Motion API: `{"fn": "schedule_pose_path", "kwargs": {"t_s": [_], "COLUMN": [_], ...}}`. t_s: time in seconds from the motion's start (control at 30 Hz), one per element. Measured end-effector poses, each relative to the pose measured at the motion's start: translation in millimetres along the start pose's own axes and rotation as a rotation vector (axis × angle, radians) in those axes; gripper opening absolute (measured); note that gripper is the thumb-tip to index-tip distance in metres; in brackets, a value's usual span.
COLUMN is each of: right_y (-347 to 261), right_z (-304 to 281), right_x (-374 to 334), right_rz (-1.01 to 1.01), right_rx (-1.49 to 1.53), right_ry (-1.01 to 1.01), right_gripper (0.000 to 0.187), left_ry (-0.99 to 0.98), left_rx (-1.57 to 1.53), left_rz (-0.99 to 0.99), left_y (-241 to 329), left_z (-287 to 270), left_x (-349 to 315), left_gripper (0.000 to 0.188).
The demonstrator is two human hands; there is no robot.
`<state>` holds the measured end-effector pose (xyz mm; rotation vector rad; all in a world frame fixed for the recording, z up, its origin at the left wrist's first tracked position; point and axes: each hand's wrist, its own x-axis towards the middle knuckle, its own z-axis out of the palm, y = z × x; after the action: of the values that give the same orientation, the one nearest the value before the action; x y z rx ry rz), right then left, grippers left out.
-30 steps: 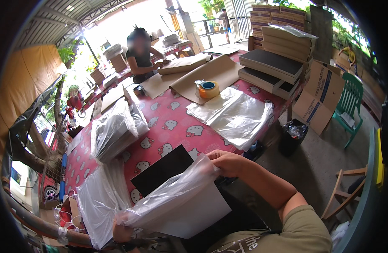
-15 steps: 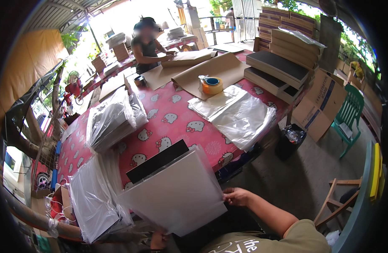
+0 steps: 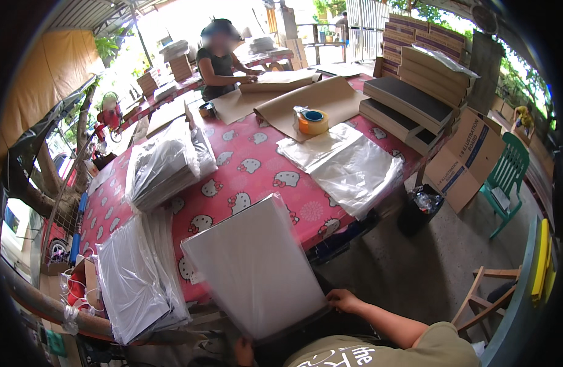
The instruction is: The person slides black and white rectangular boards into clear plastic bags, folds the bag edges over, and places the packaged boards onto a stack.
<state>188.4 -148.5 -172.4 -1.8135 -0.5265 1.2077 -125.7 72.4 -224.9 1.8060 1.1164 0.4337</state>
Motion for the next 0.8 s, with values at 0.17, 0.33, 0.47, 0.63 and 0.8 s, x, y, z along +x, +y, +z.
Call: {"fn": "schedule_pose_path", "kwargs": {"t_s": [0.17, 0.33, 0.47, 0.63, 0.8], "right_y": [-9.7, -5.2, -14.4, -1.6, -8.2], "right_z": [3.6, 7.4, 9.6, 8.3, 8.0], "right_x": [-6.4, -8.6, -10.4, -4.1, -1.4], "right_rz": [0.031, -0.092, -0.104, -0.122, -0.042], "right_rx": [-0.109, -0.364, -0.404, -0.392, -0.266], "right_ry": [-0.004, 0.016, 0.041, 0.089, 0.033], "right_gripper": [0.025, 0.024, 0.025, 0.026, 0.029], "left_ry": [0.247, 0.319, 0.383, 0.291, 0.134], "left_rx": [-0.046, 0.060, 0.144, 0.155, 0.050], "left_rz": [0.002, 0.016, 0.053, -0.026, 0.105], "left_y": [32.2, 42.7, 66.1, 66.0, 50.0], "left_z": [20.8, 15.5, 14.2, 11.8, 11.1], "left_x": [-9.8, -26.1, -34.7, -48.8, -60.2], "left_gripper": [0.032, 0.034, 0.033, 0.028, 0.027]}}
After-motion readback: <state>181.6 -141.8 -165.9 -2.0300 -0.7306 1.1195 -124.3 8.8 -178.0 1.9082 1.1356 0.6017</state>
